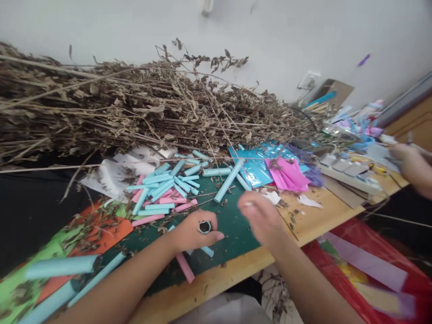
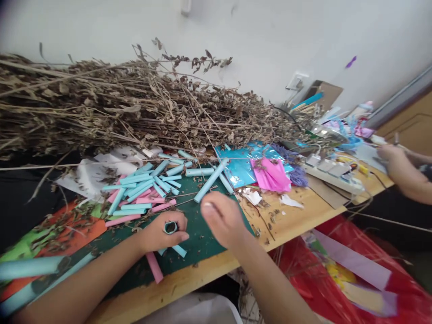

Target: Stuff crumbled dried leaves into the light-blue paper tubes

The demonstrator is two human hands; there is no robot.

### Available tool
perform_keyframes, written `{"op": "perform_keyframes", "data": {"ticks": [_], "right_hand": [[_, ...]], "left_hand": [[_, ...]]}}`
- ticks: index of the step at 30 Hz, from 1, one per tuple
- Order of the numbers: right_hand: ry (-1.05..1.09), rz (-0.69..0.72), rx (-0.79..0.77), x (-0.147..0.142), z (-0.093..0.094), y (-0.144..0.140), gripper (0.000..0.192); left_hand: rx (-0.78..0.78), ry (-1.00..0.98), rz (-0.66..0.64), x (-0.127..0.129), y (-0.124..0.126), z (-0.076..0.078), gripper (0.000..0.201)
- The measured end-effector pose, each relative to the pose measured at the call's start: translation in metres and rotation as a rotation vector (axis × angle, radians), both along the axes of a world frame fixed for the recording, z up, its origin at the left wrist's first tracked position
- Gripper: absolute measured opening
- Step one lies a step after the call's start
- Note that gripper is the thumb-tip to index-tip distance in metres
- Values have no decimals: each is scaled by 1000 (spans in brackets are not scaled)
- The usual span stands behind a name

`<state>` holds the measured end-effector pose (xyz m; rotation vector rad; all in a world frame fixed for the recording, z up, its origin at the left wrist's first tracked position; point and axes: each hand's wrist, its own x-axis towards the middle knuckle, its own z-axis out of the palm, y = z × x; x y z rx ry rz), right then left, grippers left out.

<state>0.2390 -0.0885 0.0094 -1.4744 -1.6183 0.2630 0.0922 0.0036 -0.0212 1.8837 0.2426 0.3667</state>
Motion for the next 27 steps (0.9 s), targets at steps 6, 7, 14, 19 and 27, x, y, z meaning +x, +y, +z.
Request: {"op": "perform_keyframes", "data": {"ticks": [6,7,14,19,27], "right_hand": [[-532,58,-267,8,-25,16,27],[-528,18,-263,19,-23,14,27],[-432,-748,-799,159,-3,-34,42],[-419,-578,-945,187,-26,-42,39],[-436,-380,-811,170,-37,-30,12]], "left_hand": [[36,9,62,0,6,0,16],[35,13,57,0,6,-1,16],[51,50,38,0,5,-2,17],[54,44,24,1,4,-1,18],[39,33,28,1,4,0,18]]}}
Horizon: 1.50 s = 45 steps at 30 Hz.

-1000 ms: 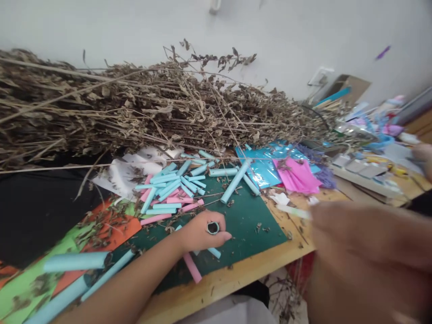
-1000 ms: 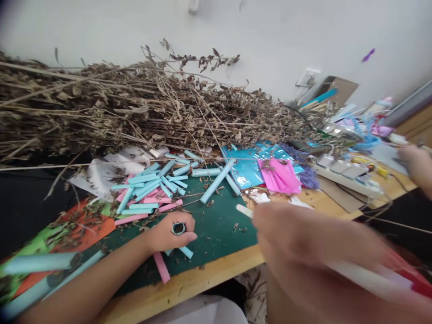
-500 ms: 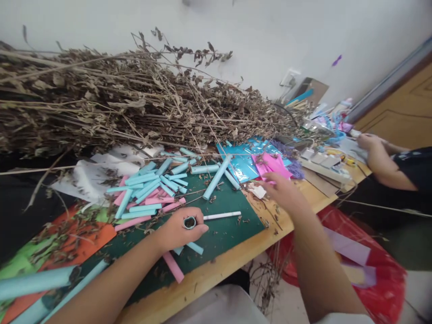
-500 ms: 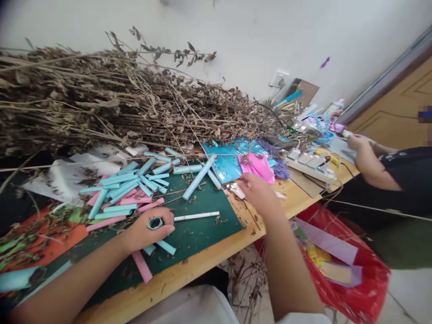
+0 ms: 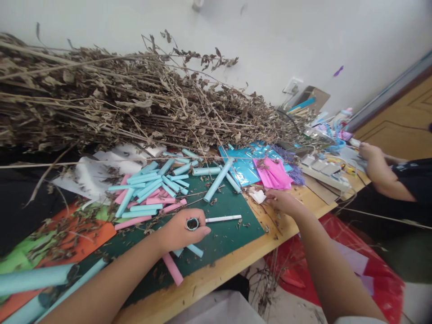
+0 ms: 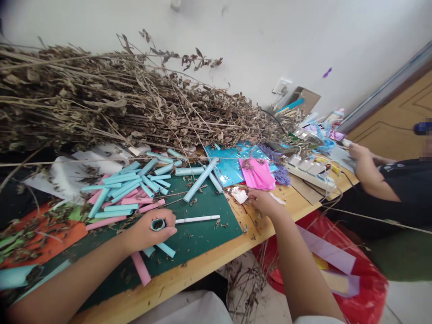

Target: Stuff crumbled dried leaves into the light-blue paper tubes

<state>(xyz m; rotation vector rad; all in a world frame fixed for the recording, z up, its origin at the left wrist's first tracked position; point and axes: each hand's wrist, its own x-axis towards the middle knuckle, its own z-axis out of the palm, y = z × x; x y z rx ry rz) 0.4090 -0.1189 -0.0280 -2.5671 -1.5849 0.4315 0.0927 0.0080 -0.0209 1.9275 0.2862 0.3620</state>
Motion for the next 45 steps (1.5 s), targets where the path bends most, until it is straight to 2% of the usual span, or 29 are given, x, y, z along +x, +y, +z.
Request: {"op": "perform_keyframes", "data": {"ticks": [9,13,17,19,21,24,27,28,30,32,35,41,45], "right_hand": [[-82,-53,43,9,7,0,12],[-143,-96,83,5,28,-5,13],[-155,-117,257,-11,52,-7,12],[-37,-103,397,-30,58,-2,11],[193,-61,557,-58,58,7,11],[549,111,748,-115,50,23,6],[858,263,863,-176,40,38,7],[926,294,883,-193,37,42,8],[919,316,939,-217,31,49,9],[813,340,950,-226,28,54,10],[636,411,916,-222,25,54,10],[577,441,721,-202,27,47,7],[405,560,627,-198,38,47,12]], "left_hand": [[-39,-28,8,-1,-1,2,17],[-49,-32,9,0,0,1,16],[-55,-27,7,0,1,0,16],[-54,-30,13,0,2,0,16],[-56,-35,11,0,1,2,16],[-63,-30,9,-1,0,3,15],[-86,-30,19,-1,-1,2,13],[-91,-38,19,-1,-1,1,11],[-88,-68,17,-1,0,0,9],[-81,-100,12,-2,1,-1,9],[-130,-124,-12,-2,2,-3,11],[-240,-123,-51,-1,2,-6,11],[-166,-93,-28,-1,-1,-7,11]]}}
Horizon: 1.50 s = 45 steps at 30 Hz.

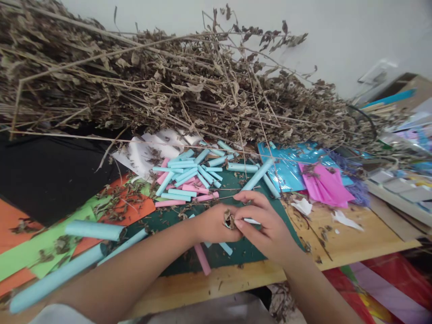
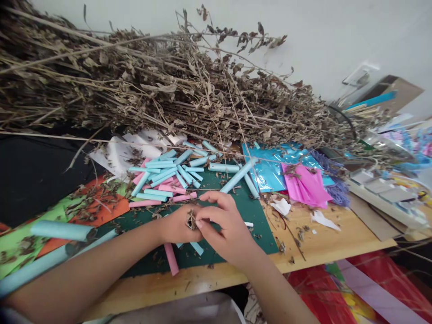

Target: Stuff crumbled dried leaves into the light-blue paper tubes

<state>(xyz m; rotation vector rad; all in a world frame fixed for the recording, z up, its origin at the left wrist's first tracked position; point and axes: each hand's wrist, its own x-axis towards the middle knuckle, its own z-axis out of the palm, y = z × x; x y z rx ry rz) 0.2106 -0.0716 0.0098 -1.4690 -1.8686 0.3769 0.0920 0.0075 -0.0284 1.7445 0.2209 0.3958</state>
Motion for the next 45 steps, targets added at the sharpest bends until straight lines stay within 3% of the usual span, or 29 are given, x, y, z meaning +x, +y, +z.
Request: {"op": "perform_keyframes", "data": {"ticks": [5,11,14,18,26,34,45], "right_hand": [[-51,97,-267,2,21,11,15],[-213,205,-570,-1,37,36,30],[-263,217,-611,1,44,40,28],[-129,304,-656,9,49,37,32],[-9,330,-486,11,37,30,25],[65,287,-77,5,32,28,25],[-56,260,65,-2,28,16,23]], "left_hand": [[108,25,23,2,-3,0,12],[14,15,20,3,-8,0,8],[35,-8,12,2,-7,-2,11],[100,-6,41,0,-5,-2,13],[176,-68,-18,2,-2,-1,13],[160,-38,21,1,-2,-4,16],[76,-56,9,2,-2,-2,2]]}}
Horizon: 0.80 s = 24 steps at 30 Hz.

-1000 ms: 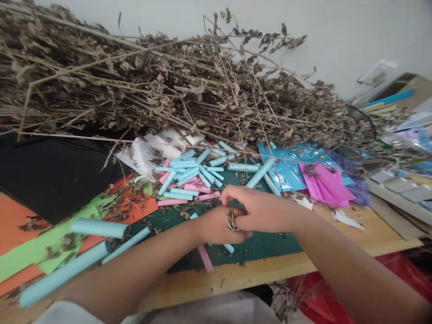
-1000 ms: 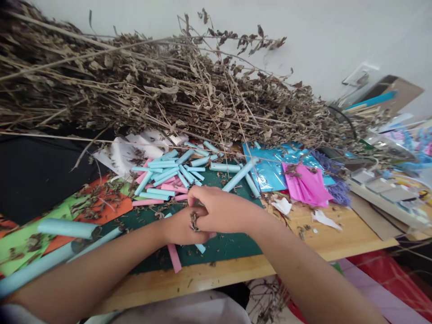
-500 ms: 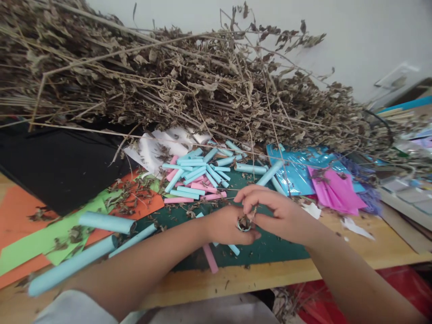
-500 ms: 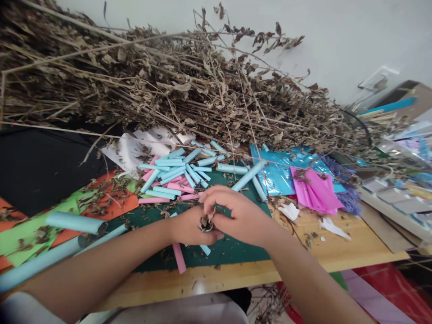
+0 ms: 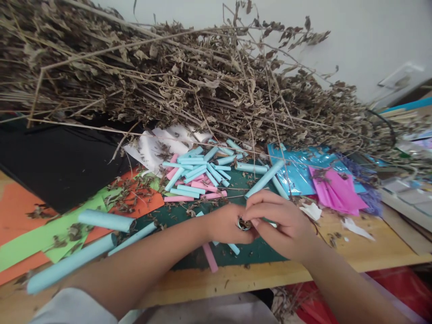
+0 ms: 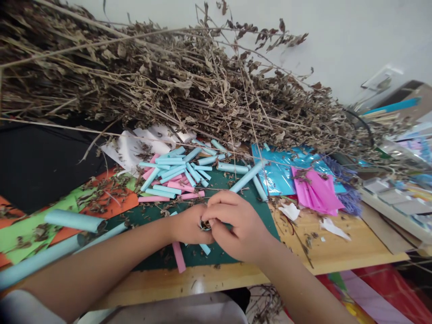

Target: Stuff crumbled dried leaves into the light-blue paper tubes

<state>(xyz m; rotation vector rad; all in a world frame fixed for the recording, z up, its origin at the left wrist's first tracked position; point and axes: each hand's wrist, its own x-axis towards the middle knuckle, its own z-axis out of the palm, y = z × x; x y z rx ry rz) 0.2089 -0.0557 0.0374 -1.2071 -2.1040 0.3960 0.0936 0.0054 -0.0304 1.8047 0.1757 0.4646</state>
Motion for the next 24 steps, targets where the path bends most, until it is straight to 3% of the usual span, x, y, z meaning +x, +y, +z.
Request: {"op": "perform_keyframes", "data": {"ticks": [6,10,15,24], "right_hand": [[-203,-7,-24,1,3,-6,20],[-306,-56,-79,5,6,-8,12],[-394,80,-96,5,11,-2,17],[-379,70,-280,12,13,0,21]], "left_hand": [[48,27,-8,0,2,-1,6],[-24,13,-24,-1,1,0,9],[-60,53,-9,-1,0,0,5],[32,44,-7,1,0,-2,11]]}}
